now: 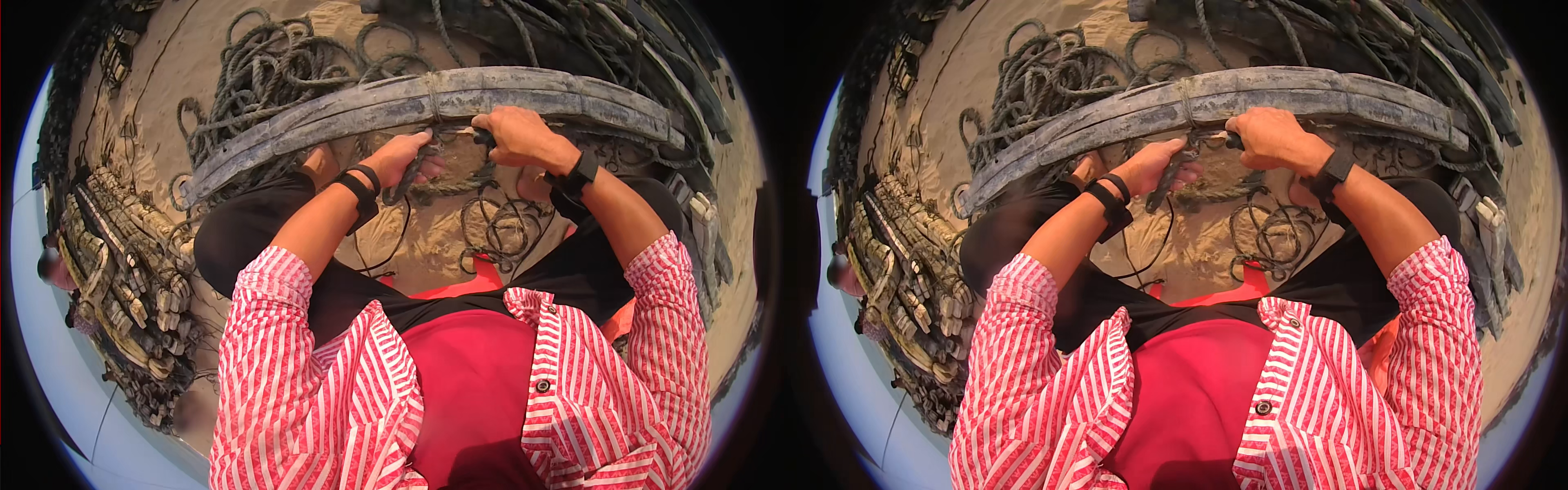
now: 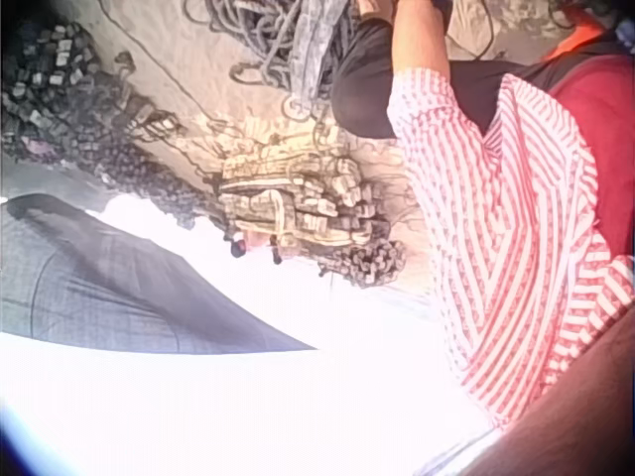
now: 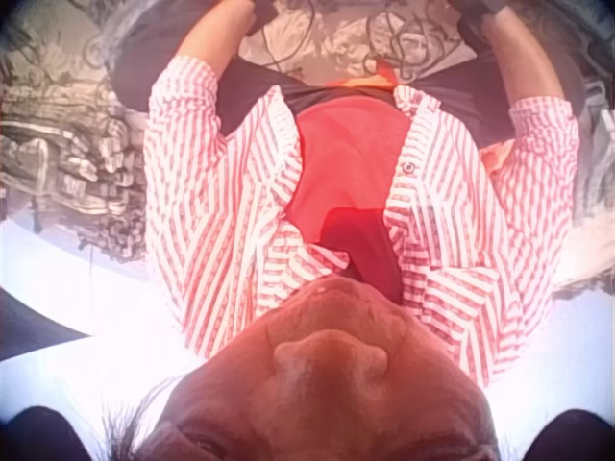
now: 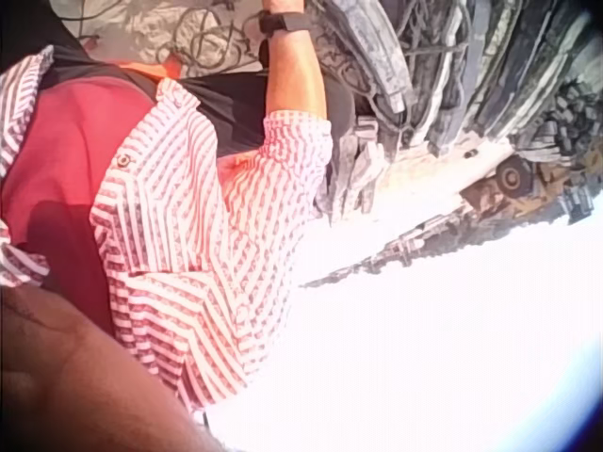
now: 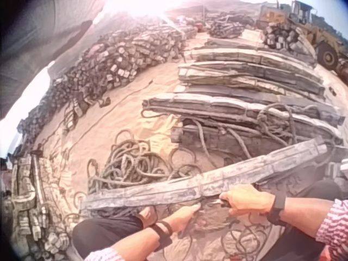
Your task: Cutting and tying ropes to repair a wooden fishing structure on a beach.
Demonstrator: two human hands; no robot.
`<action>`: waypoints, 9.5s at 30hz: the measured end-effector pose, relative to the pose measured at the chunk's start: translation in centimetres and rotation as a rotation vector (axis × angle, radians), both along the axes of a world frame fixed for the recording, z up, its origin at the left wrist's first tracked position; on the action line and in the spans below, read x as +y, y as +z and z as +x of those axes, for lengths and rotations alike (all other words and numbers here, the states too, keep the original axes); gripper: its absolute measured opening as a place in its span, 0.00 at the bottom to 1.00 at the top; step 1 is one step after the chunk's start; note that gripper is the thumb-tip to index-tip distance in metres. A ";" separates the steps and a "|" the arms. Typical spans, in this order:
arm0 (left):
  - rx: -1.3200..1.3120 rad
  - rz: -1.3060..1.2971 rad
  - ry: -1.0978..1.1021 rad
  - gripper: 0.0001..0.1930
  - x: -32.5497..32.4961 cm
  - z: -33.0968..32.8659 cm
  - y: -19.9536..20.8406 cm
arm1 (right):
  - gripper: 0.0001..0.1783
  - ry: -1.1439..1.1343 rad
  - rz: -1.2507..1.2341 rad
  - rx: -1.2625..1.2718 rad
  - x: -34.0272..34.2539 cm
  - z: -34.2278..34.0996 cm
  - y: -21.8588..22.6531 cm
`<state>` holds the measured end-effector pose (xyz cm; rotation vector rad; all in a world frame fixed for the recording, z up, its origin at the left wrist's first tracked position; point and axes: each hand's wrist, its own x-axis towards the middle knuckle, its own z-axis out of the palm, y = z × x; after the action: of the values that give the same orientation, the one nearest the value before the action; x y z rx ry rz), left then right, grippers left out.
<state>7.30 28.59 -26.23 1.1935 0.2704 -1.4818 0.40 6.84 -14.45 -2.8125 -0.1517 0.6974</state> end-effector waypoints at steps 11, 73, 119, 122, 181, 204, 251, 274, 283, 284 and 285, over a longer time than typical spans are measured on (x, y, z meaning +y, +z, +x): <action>-0.272 0.199 0.002 0.17 -2.1 0.1 -1.5 | 0.18 0.015 -0.076 -0.044 0.4 -0.2 -0.1; -0.916 0.206 0.261 0.09 2.5 2.7 1.2 | 0.34 -0.049 -0.064 -0.006 -1.2 0.5 -0.6; -0.628 0.158 -0.031 0.18 -1.2 3.3 1.9 | 0.36 0.012 -0.095 -0.114 -1.2 1.7 0.6; -0.583 0.084 -0.050 0.15 -0.7 3.5 2.8 | 0.36 0.017 -0.045 -0.163 -1.5 1.7 1.3; -0.635 -0.062 0.137 0.17 -0.2 2.7 1.8 | 0.09 -0.883 0.859 0.375 2.3 1.0 1.5; -1.953 0.429 -0.028 0.13 -0.8 2.3 4.0 | 0.22 -0.894 1.229 0.527 0.6 0.3 0.7; -0.893 -0.249 -0.075 0.18 -3.4 7.7 14.1 | 0.32 -0.204 0.264 -0.161 1.4 1.8 3.1; -2.125 0.296 -0.107 0.09 -3.4 6.0 2.0 | 0.22 -0.108 0.074 0.032 -3.2 2.2 2.7; -2.153 0.218 0.019 0.08 -4.2 6.3 2.7 | 0.15 -0.372 -0.137 -0.239 -5.6 3.5 0.5; -2.180 0.182 0.041 0.09 -3.9 6.0 2.3 | 0.15 -0.378 -0.138 -0.215 -5.6 3.9 0.5; -2.173 0.255 -0.051 0.12 -3.7 5.9 1.9 | 0.15 -0.377 -0.134 -0.217 -5.6 4.1 0.4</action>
<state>13.15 24.88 -24.37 2.2652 -1.0558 0.4236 4.50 1.27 -14.04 -2.9139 0.3924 0.3273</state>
